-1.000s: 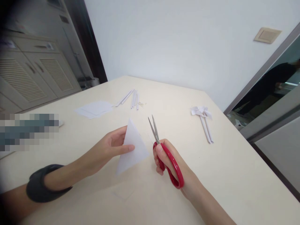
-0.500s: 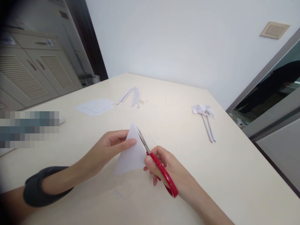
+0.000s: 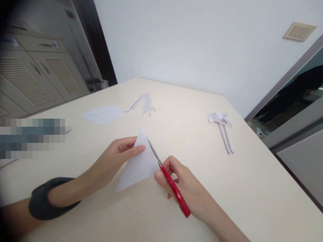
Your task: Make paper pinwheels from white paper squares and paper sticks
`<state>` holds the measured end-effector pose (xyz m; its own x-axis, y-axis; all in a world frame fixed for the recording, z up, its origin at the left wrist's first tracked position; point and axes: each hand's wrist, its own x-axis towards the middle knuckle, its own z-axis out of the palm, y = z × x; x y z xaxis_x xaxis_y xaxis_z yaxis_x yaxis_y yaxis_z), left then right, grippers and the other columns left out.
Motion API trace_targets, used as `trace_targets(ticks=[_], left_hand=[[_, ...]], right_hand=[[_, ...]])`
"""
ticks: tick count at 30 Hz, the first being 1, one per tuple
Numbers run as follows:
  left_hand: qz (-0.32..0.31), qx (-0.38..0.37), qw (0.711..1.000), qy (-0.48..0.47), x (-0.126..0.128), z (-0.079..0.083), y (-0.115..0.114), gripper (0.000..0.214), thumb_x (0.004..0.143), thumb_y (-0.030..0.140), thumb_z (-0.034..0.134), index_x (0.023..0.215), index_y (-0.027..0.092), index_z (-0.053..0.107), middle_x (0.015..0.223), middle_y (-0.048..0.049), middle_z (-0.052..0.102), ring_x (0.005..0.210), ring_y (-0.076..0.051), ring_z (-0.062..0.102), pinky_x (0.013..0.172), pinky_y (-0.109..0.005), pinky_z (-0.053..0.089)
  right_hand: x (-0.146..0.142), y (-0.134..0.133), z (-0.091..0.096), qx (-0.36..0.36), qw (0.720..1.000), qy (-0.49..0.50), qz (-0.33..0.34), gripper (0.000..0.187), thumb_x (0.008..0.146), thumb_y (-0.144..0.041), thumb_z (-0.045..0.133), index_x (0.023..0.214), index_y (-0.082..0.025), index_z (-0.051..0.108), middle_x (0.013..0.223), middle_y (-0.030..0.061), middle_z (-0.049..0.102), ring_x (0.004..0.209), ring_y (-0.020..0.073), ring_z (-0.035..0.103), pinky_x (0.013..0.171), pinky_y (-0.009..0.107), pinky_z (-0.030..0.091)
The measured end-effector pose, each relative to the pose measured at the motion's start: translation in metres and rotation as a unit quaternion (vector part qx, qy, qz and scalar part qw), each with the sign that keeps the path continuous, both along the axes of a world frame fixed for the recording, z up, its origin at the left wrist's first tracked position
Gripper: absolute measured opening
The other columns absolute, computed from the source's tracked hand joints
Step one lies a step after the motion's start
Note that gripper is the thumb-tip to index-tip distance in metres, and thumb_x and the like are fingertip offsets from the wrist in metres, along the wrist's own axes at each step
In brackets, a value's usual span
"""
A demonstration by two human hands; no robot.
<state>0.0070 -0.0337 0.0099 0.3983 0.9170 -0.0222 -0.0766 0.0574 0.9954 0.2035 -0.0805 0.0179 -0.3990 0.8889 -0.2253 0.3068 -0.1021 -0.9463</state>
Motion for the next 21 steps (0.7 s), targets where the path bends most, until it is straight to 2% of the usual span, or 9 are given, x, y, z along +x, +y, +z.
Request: trace_targets(ticks=[5, 12, 21], left_hand=[[-0.008, 0.008, 1.000, -0.007, 0.0002, -0.0014, -0.0012, 0.024, 0.085, 0.032, 0.053, 0.104, 0.021, 0.065, 0.095, -0.0036, 0.068, 0.079, -0.019, 0.062, 0.067, -0.027, 0.048], [-0.001, -0.012, 1.000, -0.002, 0.0012, -0.0014, -0.0020, 0.030, 0.083, 0.040, 0.055, 0.105, 0.021, 0.065, 0.096, -0.0054, 0.068, 0.079, -0.021, 0.063, 0.066, -0.029, 0.050], [0.013, -0.014, 1.000, 0.001, 0.0035, -0.0012, -0.0029, 0.033, 0.081, 0.042, 0.057, 0.104, 0.020, 0.065, 0.095, -0.0061, 0.069, 0.080, -0.022, 0.063, 0.066, -0.029, 0.050]], right_hand=[[-0.0017, -0.0005, -0.0049, 0.008, 0.999, -0.045, -0.019, 0.029, 0.085, -0.048, 0.050, 0.075, -0.022, 0.040, 0.065, -0.0049, 0.045, 0.055, 0.0093, 0.043, 0.048, 0.021, 0.033], [-0.0022, 0.0011, -0.0071, 0.030, 0.997, -0.066, -0.024, 0.031, 0.084, -0.050, 0.050, 0.076, -0.022, 0.040, 0.062, -0.0059, 0.043, 0.054, 0.0095, 0.043, 0.051, 0.022, 0.034], [-0.0052, 0.0006, -0.0062, 0.021, 0.997, -0.063, -0.031, 0.033, 0.084, -0.051, 0.049, 0.075, -0.022, 0.038, 0.060, -0.0058, 0.044, 0.051, 0.0083, 0.040, 0.047, 0.021, 0.032]])
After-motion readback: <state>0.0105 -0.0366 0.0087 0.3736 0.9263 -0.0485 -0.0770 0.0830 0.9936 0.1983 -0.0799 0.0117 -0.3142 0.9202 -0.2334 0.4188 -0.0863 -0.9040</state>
